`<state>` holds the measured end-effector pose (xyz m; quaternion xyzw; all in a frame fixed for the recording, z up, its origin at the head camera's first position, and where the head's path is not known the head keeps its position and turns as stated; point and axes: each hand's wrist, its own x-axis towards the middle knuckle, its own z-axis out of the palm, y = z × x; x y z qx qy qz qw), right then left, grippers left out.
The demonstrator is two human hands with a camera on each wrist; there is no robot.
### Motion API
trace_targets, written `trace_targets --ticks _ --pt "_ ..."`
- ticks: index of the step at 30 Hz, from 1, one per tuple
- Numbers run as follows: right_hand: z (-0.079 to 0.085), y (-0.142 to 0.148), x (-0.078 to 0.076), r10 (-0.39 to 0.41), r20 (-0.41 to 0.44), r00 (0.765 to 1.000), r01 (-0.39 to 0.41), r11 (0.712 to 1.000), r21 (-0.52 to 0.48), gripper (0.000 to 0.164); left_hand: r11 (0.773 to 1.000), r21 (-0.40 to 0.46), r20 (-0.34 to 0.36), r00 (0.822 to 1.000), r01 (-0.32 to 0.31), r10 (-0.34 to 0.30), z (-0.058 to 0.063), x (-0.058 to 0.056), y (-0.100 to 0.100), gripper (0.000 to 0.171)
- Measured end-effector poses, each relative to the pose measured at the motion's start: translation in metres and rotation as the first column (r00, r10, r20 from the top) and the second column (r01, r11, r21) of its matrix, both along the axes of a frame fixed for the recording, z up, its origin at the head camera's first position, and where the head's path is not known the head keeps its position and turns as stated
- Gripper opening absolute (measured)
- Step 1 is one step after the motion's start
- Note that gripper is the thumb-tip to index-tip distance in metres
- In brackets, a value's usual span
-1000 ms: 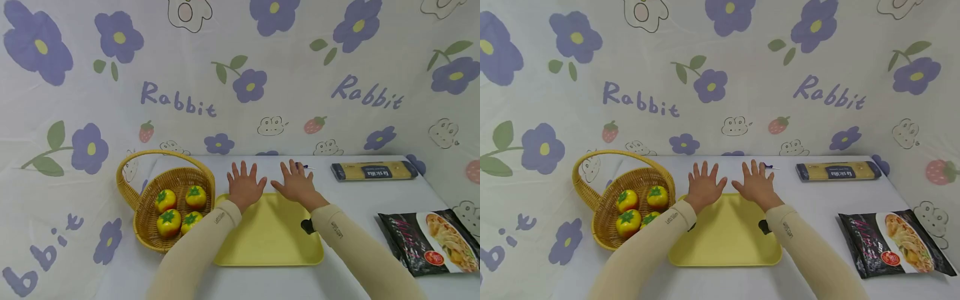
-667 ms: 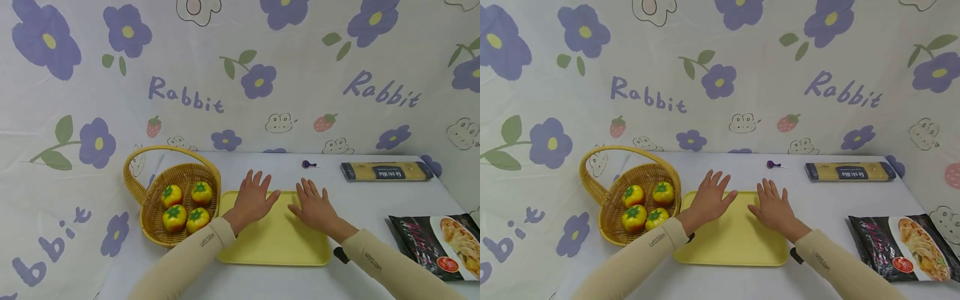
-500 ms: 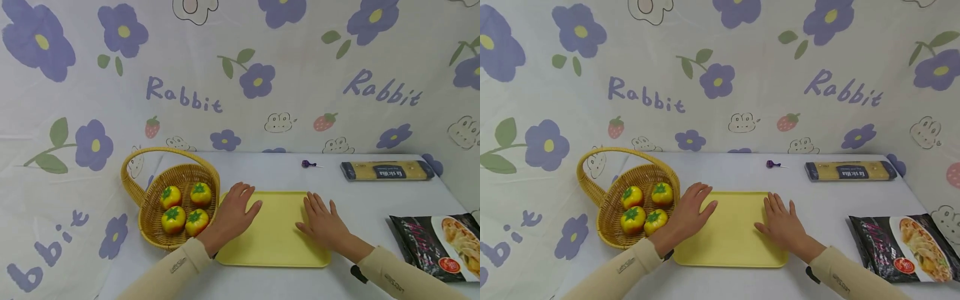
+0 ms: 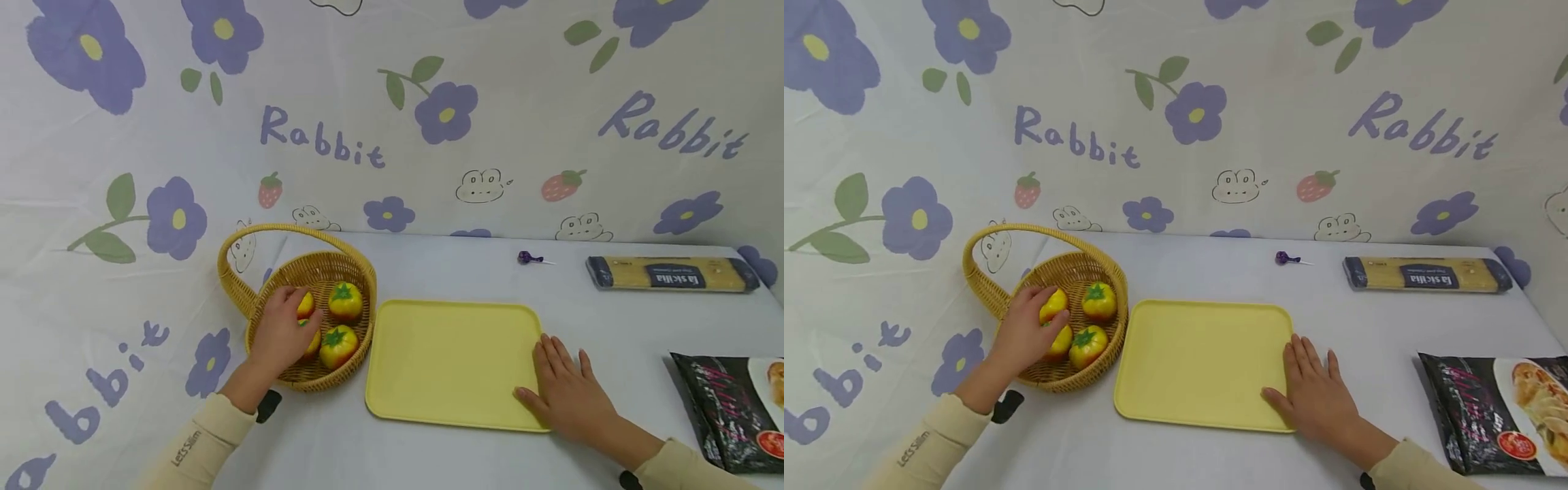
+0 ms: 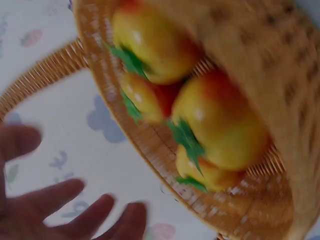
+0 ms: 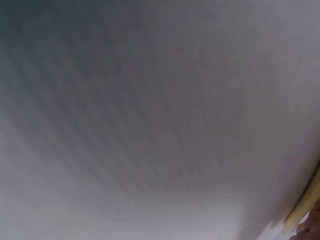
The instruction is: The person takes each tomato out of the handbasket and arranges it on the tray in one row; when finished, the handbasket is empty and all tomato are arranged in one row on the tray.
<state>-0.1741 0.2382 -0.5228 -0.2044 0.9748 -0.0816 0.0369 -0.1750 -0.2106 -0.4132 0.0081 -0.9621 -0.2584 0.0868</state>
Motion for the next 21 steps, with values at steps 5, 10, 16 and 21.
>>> trace_targets --ticks 5,10,16,21 --pt "-0.001 0.005 0.002 -0.013 0.016 1.000 0.013 1.000 -0.012 0.091 0.991 -0.105 0.297 0.953 0.085 -0.051 -0.005 -0.012 -0.009 0.065" --pt "0.000 0.007 -0.001 0.005 0.005 1.000 -0.005 1.000 -0.011 0.091 0.979 -0.081 0.337 0.930 0.186 -0.149 -0.015 -0.013 -0.005 0.068" --pt "-0.002 0.008 -0.002 0.005 0.026 1.000 -0.005 1.000 -0.007 0.091 0.962 -0.098 0.336 0.919 0.253 -0.208 -0.023 -0.014 0.004 0.067" --pt "-0.003 0.008 -0.001 0.002 0.041 0.999 -0.002 1.000 -0.021 0.091 0.956 -0.101 0.359 0.907 0.274 -0.222 -0.024 -0.014 0.009 0.064"
